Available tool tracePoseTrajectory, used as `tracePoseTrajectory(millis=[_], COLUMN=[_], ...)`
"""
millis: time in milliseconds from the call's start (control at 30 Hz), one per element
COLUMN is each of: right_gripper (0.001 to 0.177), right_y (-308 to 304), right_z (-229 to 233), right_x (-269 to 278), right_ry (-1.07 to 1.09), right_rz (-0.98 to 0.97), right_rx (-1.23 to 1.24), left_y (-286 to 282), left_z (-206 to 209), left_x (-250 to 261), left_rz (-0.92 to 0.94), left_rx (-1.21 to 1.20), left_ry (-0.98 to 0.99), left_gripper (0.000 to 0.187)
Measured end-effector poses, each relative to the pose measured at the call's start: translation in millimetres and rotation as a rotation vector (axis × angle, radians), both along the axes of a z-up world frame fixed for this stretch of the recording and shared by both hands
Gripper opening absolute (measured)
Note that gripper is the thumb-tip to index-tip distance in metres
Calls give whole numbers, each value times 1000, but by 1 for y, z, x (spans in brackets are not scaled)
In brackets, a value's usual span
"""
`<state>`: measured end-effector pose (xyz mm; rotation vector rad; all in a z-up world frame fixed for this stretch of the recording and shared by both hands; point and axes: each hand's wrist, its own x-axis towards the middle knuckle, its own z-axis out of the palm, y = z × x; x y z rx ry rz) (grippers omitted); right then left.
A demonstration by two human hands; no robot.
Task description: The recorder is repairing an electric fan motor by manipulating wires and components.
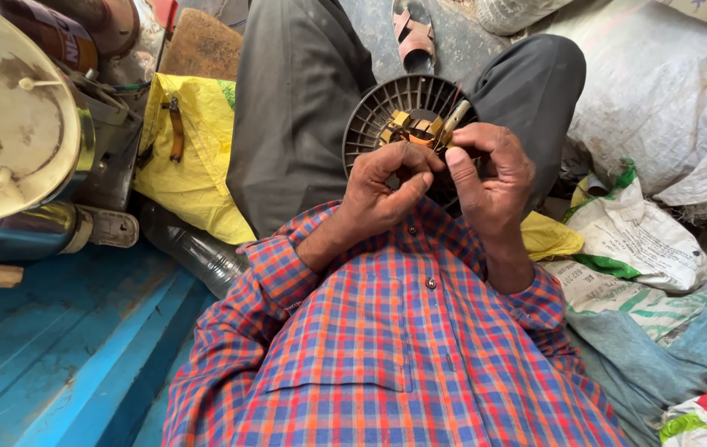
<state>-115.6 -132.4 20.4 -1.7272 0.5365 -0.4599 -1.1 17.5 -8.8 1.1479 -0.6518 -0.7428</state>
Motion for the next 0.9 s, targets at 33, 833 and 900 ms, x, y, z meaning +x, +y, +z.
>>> tracePoseTrajectory(millis=[33,833,900], right_gripper=[19,14,14], right_y=[-3,-87,-92], right_z=[-1,46,37], right_x=[1,29,23], right_ry=[-37,-6,63], right_rz=[9,602,591], right_rx=[-71,-846,-797], left_y=[0,-14,-15], left_z=[-3,11,10], left_x=[0,-2,-1], left_rz=[15,121,156], left_rx=[-15,104,119], left_ry=[-5,-169,-156], left_gripper=[3,11,12])
